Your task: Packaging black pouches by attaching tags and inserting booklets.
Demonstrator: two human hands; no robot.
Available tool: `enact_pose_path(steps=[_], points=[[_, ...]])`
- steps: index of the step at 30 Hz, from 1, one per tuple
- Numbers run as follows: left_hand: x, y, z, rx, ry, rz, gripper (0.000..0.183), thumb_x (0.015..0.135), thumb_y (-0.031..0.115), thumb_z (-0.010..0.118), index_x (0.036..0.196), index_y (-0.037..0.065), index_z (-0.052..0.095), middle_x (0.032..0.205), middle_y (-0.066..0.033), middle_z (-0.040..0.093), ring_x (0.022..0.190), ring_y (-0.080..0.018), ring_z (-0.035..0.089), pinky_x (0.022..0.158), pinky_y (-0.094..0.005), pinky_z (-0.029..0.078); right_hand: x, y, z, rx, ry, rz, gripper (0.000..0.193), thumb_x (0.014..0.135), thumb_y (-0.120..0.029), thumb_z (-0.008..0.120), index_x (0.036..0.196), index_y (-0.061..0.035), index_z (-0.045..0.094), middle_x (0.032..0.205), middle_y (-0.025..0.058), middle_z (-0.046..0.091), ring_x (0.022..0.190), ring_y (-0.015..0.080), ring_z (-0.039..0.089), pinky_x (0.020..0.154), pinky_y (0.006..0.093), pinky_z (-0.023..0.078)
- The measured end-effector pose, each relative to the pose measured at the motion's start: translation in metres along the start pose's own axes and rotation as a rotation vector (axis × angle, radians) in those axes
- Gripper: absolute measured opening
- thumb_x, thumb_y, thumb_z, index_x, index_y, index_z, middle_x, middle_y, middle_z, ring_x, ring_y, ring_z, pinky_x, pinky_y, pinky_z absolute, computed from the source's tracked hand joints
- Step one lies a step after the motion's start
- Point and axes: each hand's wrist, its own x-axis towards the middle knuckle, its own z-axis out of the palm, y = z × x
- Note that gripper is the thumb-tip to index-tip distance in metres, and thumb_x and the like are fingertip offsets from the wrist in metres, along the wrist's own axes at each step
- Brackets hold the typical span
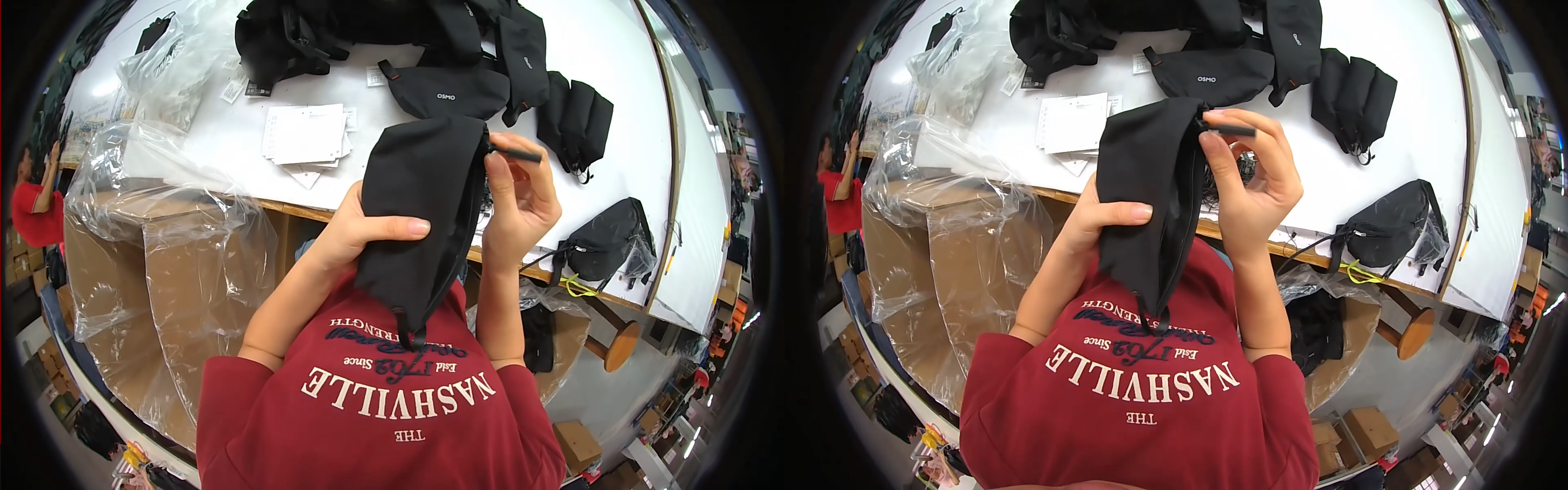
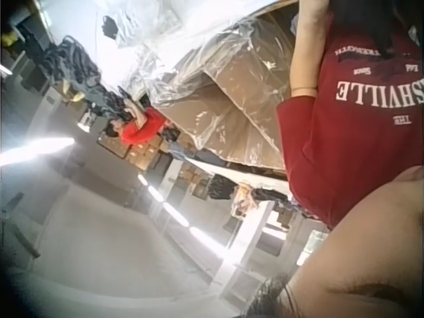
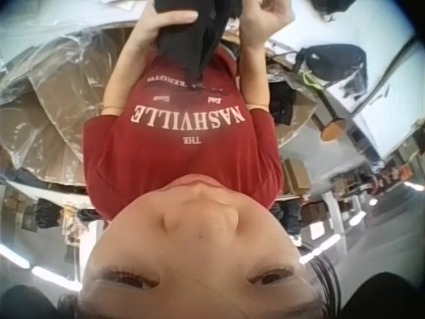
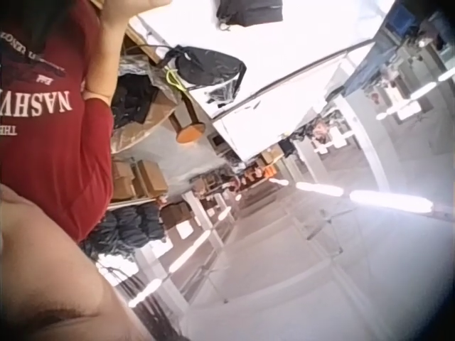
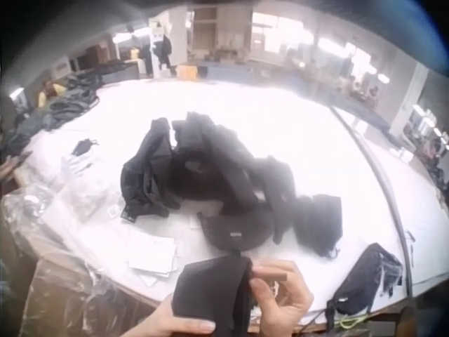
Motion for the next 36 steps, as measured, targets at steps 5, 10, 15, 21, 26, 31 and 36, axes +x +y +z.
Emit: enact_pose_path(steps=[5,10,15,21,26,31,36], points=[[0.002,-0.002,0.002,0.015,0.063,-0.038,0.052,0.071,0.008,0.073,0.117,-0.005,0.054,0.104,-0.0115,0.064,0.093,-0.0172,0.063,0.083,-0.0288,0.051,0.002,0.000,-0.002,-0.105,-0.063,0.008,0.018,0.074,-0.001,0.075,0.090,-0.0021,0.068,0.088,0.0047,0.065,0.069,0.0100,0.058,0.056,0.0209,0.042],[0.004,-0.007,-0.004,0.015,0.048,-0.061,0.052,0.072,0.009,0.072,0.118,-0.004,0.053,0.102,-0.0108,0.064,0.091,-0.0169,0.063,0.082,-0.0280,0.051,-0.001,0.000,-0.007,-0.179,-0.062,0.061,0.013,0.077,-0.003,0.073,0.088,-0.0015,0.067,0.083,0.0031,0.064,0.066,0.0089,0.057,0.056,0.0204,0.042],[0.001,-0.020,-0.013,-0.121,0.078,-0.097,0.055,0.072,0.009,0.071,0.121,-0.003,0.051,0.105,-0.0104,0.063,0.093,-0.0171,0.062,0.085,-0.0285,0.050,-0.009,-0.004,-0.004,-0.075,-0.088,0.157,0.007,0.083,-0.003,0.069,0.085,0.0010,0.064,0.080,0.0026,0.062,0.066,0.0072,0.055,0.059,0.0192,0.042],[0.017,-0.012,-0.048,0.045,-0.166,-0.168,0.072,0.071,0.037,0.075,0.125,-0.001,0.048,0.117,-0.0107,0.058,0.109,-0.0192,0.057,0.097,-0.0310,0.044,-0.017,-0.014,-0.006,0.045,-0.142,0.320,0.009,0.085,-0.003,0.067,0.085,0.0033,0.060,0.079,0.0038,0.061,0.063,0.0078,0.056,0.060,0.0195,0.044],[0.047,0.013,-0.037,0.257,-0.242,0.038,0.051,0.079,0.034,0.071,0.115,0.001,0.056,0.103,-0.0067,0.062,0.094,-0.0122,0.059,0.084,-0.0251,0.047,-0.012,-0.012,0.000,0.041,-0.231,0.262,0.009,0.084,-0.003,0.068,0.083,0.0028,0.061,0.077,0.0036,0.060,0.060,0.0073,0.057,0.056,0.0202,0.043],[0.050,0.014,-0.034,0.131,-0.220,0.080,0.029,0.081,0.025,0.071,0.097,0.003,0.064,0.086,-0.0018,0.065,0.077,-0.0082,0.061,0.071,-0.0206,0.049,-0.010,-0.020,0.002,-0.050,-0.274,0.185,0.007,0.081,0.000,0.068,0.085,0.0022,0.063,0.077,0.0030,0.060,0.058,0.0061,0.051,0.052,0.0191,0.037],[0.050,0.019,-0.028,0.177,-0.198,0.049,0.027,0.081,0.024,0.072,0.096,0.003,0.064,0.084,-0.0013,0.065,0.076,-0.0071,0.061,0.070,-0.0200,0.049,-0.008,-0.024,0.003,-0.084,-0.255,0.142,0.007,0.082,-0.001,0.068,0.086,0.0017,0.063,0.078,0.0024,0.060,0.058,0.0056,0.049,0.052,0.0187,0.036]])
